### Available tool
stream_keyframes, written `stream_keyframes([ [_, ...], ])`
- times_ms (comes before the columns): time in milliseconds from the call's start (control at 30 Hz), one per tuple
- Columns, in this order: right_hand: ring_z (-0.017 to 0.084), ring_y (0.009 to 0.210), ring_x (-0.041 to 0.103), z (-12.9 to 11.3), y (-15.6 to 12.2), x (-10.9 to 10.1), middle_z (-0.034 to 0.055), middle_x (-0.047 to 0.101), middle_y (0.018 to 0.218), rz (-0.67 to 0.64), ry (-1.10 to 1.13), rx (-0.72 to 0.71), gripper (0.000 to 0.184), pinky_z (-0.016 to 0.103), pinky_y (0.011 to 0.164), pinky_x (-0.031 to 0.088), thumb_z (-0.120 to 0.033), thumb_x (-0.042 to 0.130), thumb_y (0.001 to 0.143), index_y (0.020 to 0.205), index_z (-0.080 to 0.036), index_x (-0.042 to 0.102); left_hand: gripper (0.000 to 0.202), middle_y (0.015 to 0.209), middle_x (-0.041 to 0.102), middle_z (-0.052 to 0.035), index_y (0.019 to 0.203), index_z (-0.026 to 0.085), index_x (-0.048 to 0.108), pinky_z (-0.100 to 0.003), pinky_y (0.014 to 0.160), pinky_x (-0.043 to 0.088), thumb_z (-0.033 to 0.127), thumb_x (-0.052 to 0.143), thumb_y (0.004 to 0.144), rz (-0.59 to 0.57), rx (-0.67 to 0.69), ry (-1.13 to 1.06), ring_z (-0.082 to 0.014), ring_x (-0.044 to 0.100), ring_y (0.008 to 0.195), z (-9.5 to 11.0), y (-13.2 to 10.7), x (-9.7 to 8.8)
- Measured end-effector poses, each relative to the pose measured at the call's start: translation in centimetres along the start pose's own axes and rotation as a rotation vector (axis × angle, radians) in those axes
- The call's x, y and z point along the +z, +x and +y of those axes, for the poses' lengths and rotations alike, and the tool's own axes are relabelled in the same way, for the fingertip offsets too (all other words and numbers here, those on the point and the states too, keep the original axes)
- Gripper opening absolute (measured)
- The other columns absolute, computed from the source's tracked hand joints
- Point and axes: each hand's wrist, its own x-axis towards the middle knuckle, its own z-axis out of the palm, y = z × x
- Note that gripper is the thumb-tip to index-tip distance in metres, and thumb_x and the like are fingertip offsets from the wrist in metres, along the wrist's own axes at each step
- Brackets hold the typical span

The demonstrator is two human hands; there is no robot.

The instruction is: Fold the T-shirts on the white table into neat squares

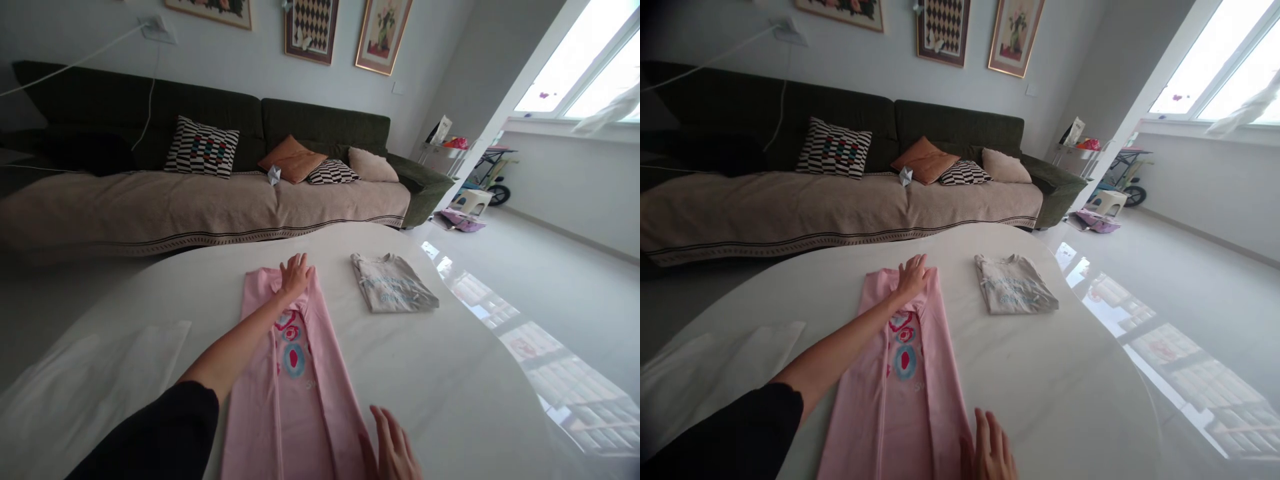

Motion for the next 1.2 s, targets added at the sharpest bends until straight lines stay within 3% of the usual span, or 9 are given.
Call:
stream_keyframes([
  [100, 0.025, 0.122, 0.035, -1.6, 1.6, -0.7, 0.0089, 0.037, 0.135, -0.071, 0.011, -0.228, 0.049, 0.038, 0.090, 0.042, -0.043, 0.034, 0.085, 0.128, -0.020, 0.041, 0.051, 0.141, 0.024, -0.0082, 0.133, 0.023, 0.027, -0.048, 0.102, 0.015, 0.042, 0.030, 0.086, -0.120, 0.198, -0.020, -0.0252, 0.014, 0.130, -0.3, -3.3, 0.2],
  [233, 0.024, 0.128, 0.021, -4.6, 1.8, -1.4, 0.0019, 0.022, 0.140, -0.262, 0.012, -0.264, 0.053, 0.047, 0.098, 0.032, -0.048, 0.025, 0.087, 0.135, -0.026, 0.024, 0.062, 0.144, 0.016, -0.0072, 0.135, 0.029, 0.022, -0.059, 0.098, 0.009, 0.055, 0.036, 0.080, -0.422, 0.154, -0.067, -0.0321, 0.007, 0.131, -0.3, -5.5, 0.0],
  [367, 0.020, 0.131, 0.013, -5.6, 1.2, -2.1, -0.0018, 0.013, 0.142, -0.292, 0.002, -0.234, 0.055, 0.045, 0.101, 0.026, -0.052, 0.018, 0.087, 0.136, -0.027, 0.015, 0.065, 0.144, 0.016, -0.0110, 0.136, 0.025, 0.018, -0.057, 0.100, 0.011, 0.050, 0.039, 0.080, -0.344, 0.109, -0.103, -0.0307, 0.007, 0.131, 1.4, -8.9, -2.5],
  [500, 0.019, 0.131, 0.010, -5.5, 1.2, -2.1, -0.0022, 0.011, 0.143, -0.295, -0.024, -0.235, 0.055, 0.045, 0.102, 0.023, -0.051, 0.017, 0.087, 0.136, -0.026, 0.015, 0.067, 0.144, 0.013, -0.0137, 0.137, 0.016, 0.018, -0.049, 0.103, 0.017, 0.047, 0.039, 0.081, -0.255, 0.052, -0.155, -0.0281, 0.007, 0.132, 3.0, -19.9, -5.7],
  [600, 0.019, 0.131, 0.007, -5.1, 1.0, -2.5, 0.0006, 0.011, 0.143, -0.316, -0.006, -0.268, 0.057, 0.044, 0.102, 0.022, -0.049, 0.018, 0.087, 0.137, -0.022, 0.015, 0.077, 0.145, 0.011, -0.0096, 0.138, 0.020, 0.012, -0.048, 0.103, 0.018, 0.051, 0.047, 0.076, -0.360, 0.139, -0.181, -0.0275, 0.007, 0.132, 2.2, -29.8, -7.4],
  [700, 0.021, 0.132, 0.003, -3.8, 0.0, -3.6, 0.0025, 0.010, 0.144, -0.343, 0.038, -0.357, 0.063, 0.044, 0.101, 0.025, -0.048, 0.027, 0.084, 0.138, -0.021, 0.010, 0.080, 0.145, 0.010, -0.0070, 0.138, 0.025, 0.010, -0.048, 0.104, 0.017, 0.048, 0.053, 0.074, -0.435, 0.165, -0.129, -0.0280, 0.008, 0.132, 0.3, -35.9, -8.6],
  [833, 0.023, 0.132, 0.003, -1.8, -2.8, -4.5, 0.0037, 0.009, 0.144, -0.312, 0.006, -0.537, 0.078, 0.042, 0.100, 0.028, -0.030, 0.047, 0.073, 0.138, -0.019, 0.005, 0.076, 0.145, 0.012, -0.0048, 0.137, 0.028, 0.012, -0.048, 0.104, 0.018, 0.044, 0.053, 0.076, -0.424, 0.213, -0.050, -0.0265, 0.009, 0.132, -1.2, -37.7, -9.1],
  [967, 0.020, 0.131, 0.012, -2.1, -5.0, -3.9, 0.0044, 0.021, 0.142, -0.169, -0.129, -0.566, 0.079, 0.039, 0.099, 0.032, 0.000, 0.034, 0.064, 0.138, -0.018, 0.013, 0.073, 0.144, 0.014, -0.0050, 0.136, 0.027, 0.014, -0.047, 0.104, 0.020, 0.031, 0.055, 0.076, -0.357, 0.221, 0.028, -0.0258, 0.010, 0.132, -0.7, -37.8, -8.5],
  [1200, 0.020, 0.122, 0.036, -3.4, -7.2, -3.8, 0.0039, 0.043, 0.130, -0.094, -0.121, -0.595, 0.064, 0.032, 0.091, 0.040, 0.003, 0.030, 0.069, 0.127, -0.019, 0.042, 0.078, 0.141, 0.024, 0.0051, 0.134, 0.036, 0.020, -0.042, 0.105, 0.022, -0.008, 0.029, 0.069, -0.392, 0.235, 0.033, -0.0163, 0.020, 0.130, -1.9, -40.5, -9.5],
])
